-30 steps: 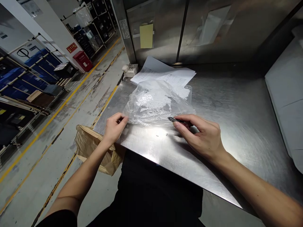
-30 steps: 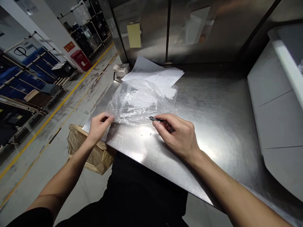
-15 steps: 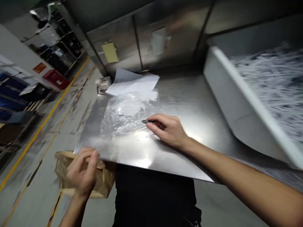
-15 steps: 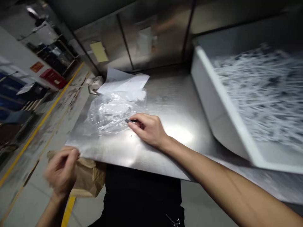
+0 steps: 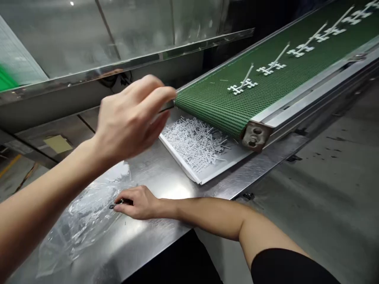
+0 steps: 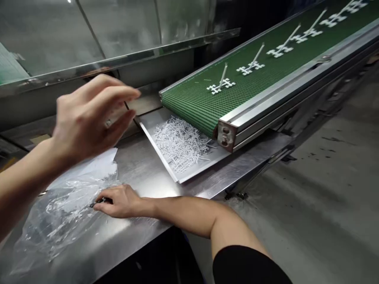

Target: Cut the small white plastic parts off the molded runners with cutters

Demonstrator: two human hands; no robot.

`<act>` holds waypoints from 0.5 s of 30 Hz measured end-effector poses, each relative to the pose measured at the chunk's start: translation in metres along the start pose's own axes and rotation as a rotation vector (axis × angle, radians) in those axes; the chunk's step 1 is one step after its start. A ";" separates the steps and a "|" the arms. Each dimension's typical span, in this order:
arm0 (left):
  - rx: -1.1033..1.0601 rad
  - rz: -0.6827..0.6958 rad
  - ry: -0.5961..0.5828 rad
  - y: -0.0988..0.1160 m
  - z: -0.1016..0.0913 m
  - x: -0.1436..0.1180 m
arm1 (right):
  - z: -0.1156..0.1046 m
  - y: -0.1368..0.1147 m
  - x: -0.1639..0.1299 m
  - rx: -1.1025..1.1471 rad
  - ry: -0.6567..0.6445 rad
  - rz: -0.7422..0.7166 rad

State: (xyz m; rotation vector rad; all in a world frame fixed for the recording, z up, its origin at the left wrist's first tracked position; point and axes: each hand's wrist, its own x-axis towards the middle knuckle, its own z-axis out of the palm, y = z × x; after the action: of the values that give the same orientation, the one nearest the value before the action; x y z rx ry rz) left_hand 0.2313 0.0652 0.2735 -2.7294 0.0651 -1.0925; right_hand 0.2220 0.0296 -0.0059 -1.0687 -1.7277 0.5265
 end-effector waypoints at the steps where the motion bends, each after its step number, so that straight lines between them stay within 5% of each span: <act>1: 0.018 0.066 -0.006 0.002 0.014 0.026 | 0.002 0.002 0.000 0.004 -0.003 0.001; 6: -0.032 0.334 -0.074 0.032 0.081 0.126 | 0.016 0.015 0.004 0.016 -0.017 0.013; 11: -0.172 0.060 0.050 0.038 0.134 0.176 | 0.015 0.015 0.005 0.020 -0.022 0.015; 15: -0.049 -0.143 -0.036 0.039 0.147 0.188 | 0.007 0.008 0.003 0.008 -0.022 -0.002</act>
State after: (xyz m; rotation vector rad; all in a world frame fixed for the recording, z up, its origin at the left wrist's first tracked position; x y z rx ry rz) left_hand 0.4701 0.0305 0.2894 -2.8336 -0.1125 -1.0914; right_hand 0.2186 0.0374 -0.0128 -1.0588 -1.7440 0.5458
